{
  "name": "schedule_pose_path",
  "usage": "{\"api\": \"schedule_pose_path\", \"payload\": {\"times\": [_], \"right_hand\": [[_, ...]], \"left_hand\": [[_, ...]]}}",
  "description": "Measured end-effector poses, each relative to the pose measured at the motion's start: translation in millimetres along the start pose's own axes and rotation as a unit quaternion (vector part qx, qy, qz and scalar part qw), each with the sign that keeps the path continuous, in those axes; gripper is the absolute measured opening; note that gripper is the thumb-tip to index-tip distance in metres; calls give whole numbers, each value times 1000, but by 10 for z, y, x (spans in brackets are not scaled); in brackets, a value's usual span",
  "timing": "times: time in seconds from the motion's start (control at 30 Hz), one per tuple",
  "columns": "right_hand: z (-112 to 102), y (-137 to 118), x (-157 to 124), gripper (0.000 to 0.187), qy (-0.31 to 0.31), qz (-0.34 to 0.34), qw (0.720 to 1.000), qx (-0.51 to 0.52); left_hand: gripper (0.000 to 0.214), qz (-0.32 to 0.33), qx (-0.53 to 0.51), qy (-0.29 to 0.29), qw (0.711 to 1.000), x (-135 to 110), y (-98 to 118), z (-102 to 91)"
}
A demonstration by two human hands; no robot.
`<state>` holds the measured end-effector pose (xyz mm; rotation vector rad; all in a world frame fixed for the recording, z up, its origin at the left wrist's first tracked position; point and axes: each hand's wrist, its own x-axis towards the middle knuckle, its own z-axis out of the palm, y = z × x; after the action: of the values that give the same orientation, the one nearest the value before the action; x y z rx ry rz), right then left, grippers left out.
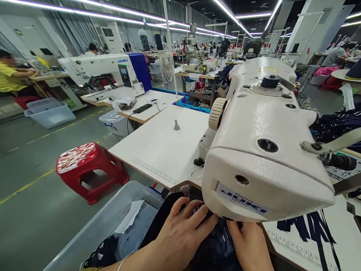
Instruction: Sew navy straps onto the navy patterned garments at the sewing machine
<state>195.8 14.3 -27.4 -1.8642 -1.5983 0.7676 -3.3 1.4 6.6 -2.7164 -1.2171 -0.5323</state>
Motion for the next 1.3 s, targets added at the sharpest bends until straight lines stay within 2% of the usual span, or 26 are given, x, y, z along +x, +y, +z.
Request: {"api": "schedule_pose_path", "payload": {"times": [0.13,0.27,0.47,0.6,0.67,0.77,0.83,0.9,1.0,1.2,1.3], "right_hand": [[-6,19,-12,48,12,-7,1000,19],[10,87,-38,35,44,-14,999,27],[27,159,-27,29,42,-23,998,47],[4,95,-68,28,35,-7,998,58],[11,62,-115,29,27,-5,997,77],[56,51,-168,27,20,-21,994,106],[90,69,-176,25,24,-30,993,113],[106,90,-168,24,30,-31,993,113],[79,98,-156,26,38,-25,993,112],[-2,43,-147,21,50,-10,995,82],[-7,34,-121,21,45,4,998,53]], "left_hand": [[39,3,1,-4,1000,3,8,-12],[38,11,6,-7,1000,28,20,-18],[35,6,-21,-22,1000,59,74,-93],[52,-6,-83,-41,996,2,78,-200],[56,-8,-72,-54,996,-38,47,-223],[45,47,-11,-56,997,-84,-6,-186],[41,113,23,-36,993,-101,-16,-126],[41,146,44,-20,988,-110,4,-67],[41,118,62,-12,991,-111,59,-26],[51,86,40,-51,994,-98,116,-46],[54,75,38,-32,996,-112,121,-15]]}}
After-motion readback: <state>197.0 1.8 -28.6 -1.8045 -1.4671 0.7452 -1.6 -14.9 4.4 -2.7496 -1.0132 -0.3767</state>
